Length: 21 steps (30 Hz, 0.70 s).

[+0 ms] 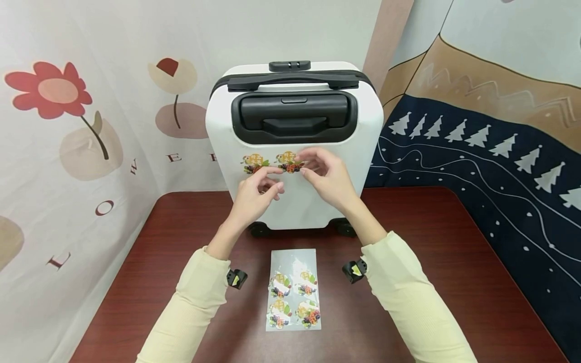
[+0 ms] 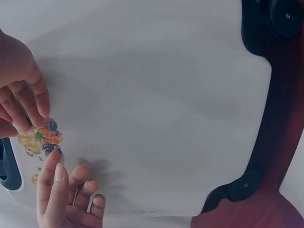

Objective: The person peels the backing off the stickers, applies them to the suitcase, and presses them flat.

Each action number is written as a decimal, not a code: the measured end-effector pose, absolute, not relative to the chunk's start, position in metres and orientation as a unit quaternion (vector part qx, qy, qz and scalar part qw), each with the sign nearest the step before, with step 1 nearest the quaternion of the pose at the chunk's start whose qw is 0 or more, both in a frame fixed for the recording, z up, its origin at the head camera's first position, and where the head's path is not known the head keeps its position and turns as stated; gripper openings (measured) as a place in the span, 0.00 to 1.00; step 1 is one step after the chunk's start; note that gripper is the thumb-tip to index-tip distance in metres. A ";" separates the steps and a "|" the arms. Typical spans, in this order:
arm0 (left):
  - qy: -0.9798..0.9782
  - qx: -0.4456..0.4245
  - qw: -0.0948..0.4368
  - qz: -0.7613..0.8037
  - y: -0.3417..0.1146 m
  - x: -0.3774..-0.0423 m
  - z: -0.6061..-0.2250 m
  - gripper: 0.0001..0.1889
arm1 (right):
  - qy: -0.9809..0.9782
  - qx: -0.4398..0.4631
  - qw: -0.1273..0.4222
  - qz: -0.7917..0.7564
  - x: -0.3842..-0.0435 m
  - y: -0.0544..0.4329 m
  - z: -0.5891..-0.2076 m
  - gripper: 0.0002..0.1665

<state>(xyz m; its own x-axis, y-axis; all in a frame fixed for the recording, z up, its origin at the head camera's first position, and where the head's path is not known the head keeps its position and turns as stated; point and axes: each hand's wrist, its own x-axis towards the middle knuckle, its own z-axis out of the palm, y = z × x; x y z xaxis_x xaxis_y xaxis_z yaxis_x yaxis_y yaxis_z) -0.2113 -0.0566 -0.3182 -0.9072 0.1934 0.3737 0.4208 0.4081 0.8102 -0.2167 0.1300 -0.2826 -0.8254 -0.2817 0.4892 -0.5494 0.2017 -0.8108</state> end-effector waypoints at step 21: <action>-0.838 -0.188 0.104 -0.502 -0.057 -0.211 -0.318 0.13 | -0.760 0.289 0.111 0.572 -0.216 0.131 -0.275 0.17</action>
<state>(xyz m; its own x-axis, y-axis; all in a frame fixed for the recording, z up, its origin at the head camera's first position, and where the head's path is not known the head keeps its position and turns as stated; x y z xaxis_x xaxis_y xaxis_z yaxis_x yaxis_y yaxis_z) -0.2112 -0.0571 -0.3184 -0.9078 0.2098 0.3632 0.4193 0.4257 0.8019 -0.2162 0.1306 -0.2750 -0.8090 -0.3119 0.4982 -0.5650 0.1789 -0.8055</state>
